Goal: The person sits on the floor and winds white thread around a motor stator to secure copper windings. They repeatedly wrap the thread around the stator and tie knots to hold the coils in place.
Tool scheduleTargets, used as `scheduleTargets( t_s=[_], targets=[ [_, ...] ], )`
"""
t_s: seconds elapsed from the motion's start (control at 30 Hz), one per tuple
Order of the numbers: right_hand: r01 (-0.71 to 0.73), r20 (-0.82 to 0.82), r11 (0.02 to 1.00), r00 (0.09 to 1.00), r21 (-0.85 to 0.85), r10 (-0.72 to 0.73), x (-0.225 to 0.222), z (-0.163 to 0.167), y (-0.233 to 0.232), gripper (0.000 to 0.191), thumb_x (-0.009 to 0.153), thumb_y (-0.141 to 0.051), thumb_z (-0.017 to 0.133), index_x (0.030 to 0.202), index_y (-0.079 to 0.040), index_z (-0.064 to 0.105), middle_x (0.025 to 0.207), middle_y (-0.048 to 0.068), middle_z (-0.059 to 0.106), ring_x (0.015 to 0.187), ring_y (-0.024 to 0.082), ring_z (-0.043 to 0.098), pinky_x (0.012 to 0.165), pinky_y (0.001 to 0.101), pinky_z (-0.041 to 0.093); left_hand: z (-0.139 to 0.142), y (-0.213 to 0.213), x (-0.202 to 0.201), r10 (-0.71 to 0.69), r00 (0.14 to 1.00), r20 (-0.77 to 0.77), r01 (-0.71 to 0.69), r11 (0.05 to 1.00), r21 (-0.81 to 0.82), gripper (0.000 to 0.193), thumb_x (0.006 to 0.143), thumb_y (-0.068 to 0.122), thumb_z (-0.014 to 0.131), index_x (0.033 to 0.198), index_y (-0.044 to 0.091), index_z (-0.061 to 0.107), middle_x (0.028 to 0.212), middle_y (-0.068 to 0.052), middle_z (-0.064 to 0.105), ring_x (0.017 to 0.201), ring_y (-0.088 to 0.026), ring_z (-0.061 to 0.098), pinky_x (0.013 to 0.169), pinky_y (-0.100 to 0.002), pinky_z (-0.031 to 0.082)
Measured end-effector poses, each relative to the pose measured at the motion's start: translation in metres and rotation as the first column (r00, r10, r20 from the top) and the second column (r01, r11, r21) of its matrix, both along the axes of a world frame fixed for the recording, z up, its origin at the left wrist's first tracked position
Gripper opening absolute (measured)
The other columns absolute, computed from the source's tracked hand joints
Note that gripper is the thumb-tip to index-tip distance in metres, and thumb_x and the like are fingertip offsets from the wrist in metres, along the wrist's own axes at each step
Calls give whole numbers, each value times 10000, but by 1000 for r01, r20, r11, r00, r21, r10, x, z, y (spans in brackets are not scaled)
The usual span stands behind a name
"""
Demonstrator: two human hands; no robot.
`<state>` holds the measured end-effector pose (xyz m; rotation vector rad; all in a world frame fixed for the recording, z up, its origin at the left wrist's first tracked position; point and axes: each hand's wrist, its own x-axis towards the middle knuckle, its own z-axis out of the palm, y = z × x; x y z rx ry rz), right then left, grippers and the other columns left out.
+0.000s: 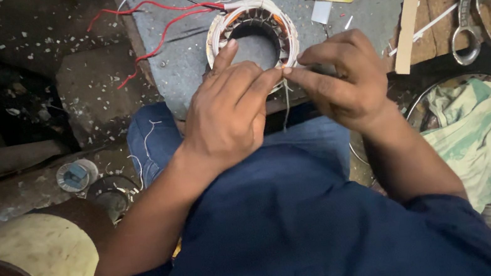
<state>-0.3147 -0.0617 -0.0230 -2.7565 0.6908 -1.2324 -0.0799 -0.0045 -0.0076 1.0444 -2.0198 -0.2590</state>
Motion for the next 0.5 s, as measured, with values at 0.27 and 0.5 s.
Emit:
scheduleTargets(
  t_s=[0.27,0.5],
  targets=[
    [-130,-130,983,981,130,147,4,23,-24,327,858,10,775,1098,-210,756,1112,136,535,1107,300,479,888,426,462,-1,-1,1,-2,1000,3,2,1000,-3,383,854,-51,670,1233,3,665,1024,-128,630,998,-316,673,1190,-525,461],
    [30,-345,974,937,225,50,-16,39,6,322,733,-30,789,1026,-149,725,1054,112,625,1030,333,524,834,456,476,0,-2,3,-12,1000,-24,13,1000,15,349,873,-49,670,1218,7,665,1065,-129,635,1033,-320,677,1195,-519,461]
  ],
)
